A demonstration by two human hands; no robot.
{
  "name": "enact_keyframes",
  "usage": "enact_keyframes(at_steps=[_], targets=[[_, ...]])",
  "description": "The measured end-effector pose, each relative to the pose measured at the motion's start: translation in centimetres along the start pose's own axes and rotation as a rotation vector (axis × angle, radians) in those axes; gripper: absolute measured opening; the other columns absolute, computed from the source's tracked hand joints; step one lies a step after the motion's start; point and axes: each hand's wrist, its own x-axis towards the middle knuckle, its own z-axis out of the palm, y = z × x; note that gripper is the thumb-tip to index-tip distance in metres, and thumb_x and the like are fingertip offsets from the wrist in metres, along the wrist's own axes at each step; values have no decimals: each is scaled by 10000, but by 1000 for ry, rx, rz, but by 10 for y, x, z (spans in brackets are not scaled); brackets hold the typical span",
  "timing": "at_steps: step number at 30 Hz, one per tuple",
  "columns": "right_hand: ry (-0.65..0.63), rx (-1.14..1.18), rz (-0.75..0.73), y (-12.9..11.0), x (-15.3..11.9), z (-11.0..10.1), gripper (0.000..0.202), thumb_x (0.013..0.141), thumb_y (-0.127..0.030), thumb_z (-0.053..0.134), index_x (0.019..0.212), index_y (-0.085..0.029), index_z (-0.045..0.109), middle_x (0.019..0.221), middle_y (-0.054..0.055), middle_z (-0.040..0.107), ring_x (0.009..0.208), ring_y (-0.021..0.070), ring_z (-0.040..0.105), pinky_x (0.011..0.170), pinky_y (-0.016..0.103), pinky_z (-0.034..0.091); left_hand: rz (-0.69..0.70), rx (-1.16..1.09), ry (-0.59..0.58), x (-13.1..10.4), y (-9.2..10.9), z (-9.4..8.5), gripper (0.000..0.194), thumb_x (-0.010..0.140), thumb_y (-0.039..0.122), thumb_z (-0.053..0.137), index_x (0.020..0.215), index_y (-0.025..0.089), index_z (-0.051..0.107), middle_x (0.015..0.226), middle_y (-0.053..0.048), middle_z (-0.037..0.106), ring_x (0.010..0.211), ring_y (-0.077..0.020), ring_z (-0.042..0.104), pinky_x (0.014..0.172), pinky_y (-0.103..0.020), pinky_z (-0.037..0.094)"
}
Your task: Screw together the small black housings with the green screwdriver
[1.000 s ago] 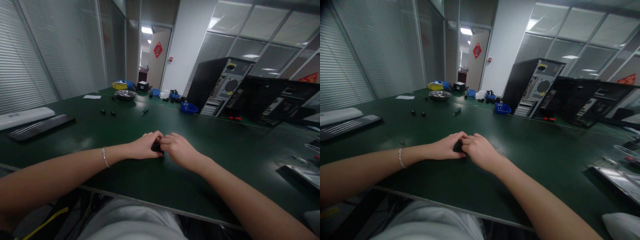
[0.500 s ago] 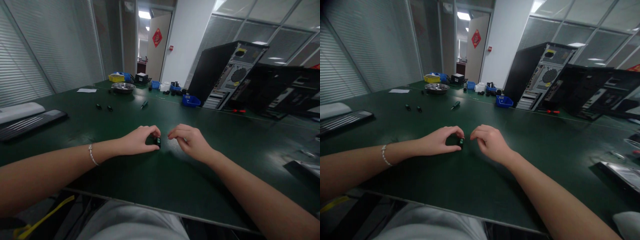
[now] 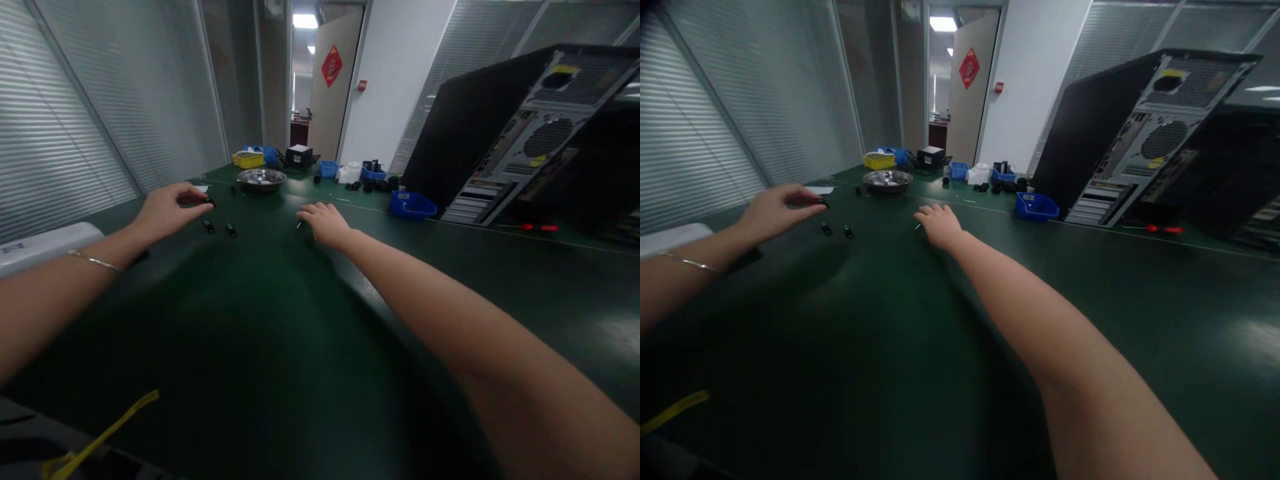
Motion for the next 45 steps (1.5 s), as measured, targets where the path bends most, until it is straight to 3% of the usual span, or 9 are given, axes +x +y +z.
enact_keyframes(at_steps=[7, 13, 19, 23, 26, 29, 37, 43, 45], targets=[[-24, 58, -90, 0, 4, 6, 295, 944, -303, 583, 1205, -165, 577, 1221, 91, 598, 1028, 227, 622, 860, 436, 531, -101, -72, -98, 36, -29, 26, 389, 758, 465, 625, 976, 142, 637, 965, -21, 706, 909, -198, 629, 870, -325, 496], [91, 243, -45, -11, -38, -27, 275, 939, -297, 589, 1175, -156, 588, 1191, 83, 608, 1020, 226, 621, 858, 438, 526, -151, -175, -165, 52, -44, 55, 387, 681, 476, 674, 936, 186, 647, 945, -28, 726, 918, -217, 664, 838, -312, 524], [264, 578, 68, -47, -121, -98, 97, 965, -156, 486, 1008, -179, 570, 1037, 55, 586, 951, 150, 588, 844, 283, 489, -89, -234, -200, 58, -18, 60, 512, 663, 587, 676, 960, 172, 641, 1012, -77, 717, 967, -256, 654, 871, -358, 517], [320, 766, 183, -72, -173, -123, 157, 1027, -181, 315, 1046, -203, 469, 976, 52, 572, 885, 142, 619, 748, 272, 501, 52, -261, -272, 48, 15, 64, 507, 691, 589, 671, 1002, 190, 647, 1055, -73, 709, 991, -256, 653, 893, -356, 509], [324, 1156, 365, -84, -201, -123, 166, 1036, -256, 301, 1033, -230, 464, 889, 32, 587, 839, 162, 625, 755, 308, 499, 169, -251, -336, 30, 36, 71, 449, 691, 573, 693, 981, 231, 671, 1076, -37, 710, 1044, -269, 635, 937, -372, 480], [351, 1243, 493, -88, -218, -117, 186, 1024, -293, 321, 975, -234, 491, 810, 8, 546, 702, 147, 581, 661, 289, 490, 239, -226, -357, 16, 44, 79, 428, 725, 588, 660, 970, 238, 683, 1081, -29, 713, 1046, -273, 637, 935, -370, 474], [319, 1137, 535, -82, -234, -97, 238, 1019, -265, 287, 1174, -259, 468, 919, 25, 518, 690, 140, 565, 651, 295, 509, 331, -94, -295, 10, 44, 89, 355, 799, 532, 588, 966, 231, 675, 1120, -67, 677, 1131, -296, 568, 1050, -439, 362], [117, 929, 434, -87, -230, -94, 454, 936, -212, 463, 1383, -290, 482, 1187, 110, 548, 1001, 267, 570, 913, 517, 471, 347, -6, -265, 2, 53, 88, 385, 827, 522, 535, 1009, 203, 652, 1125, -117, 650, 1119, -333, 563, 1022, -474, 376], [57, 802, 418, -91, -234, -97, 577, 918, -208, 480, 1473, -309, 358, 1330, 120, 499, 1152, 315, 518, 991, 591, 420, 337, 13, -261, 2, 57, 87, 421, 815, 511, 547, 1083, 197, 629, 1170, -131, 641, 1151, -349, 549, 1037, -489, 362]])
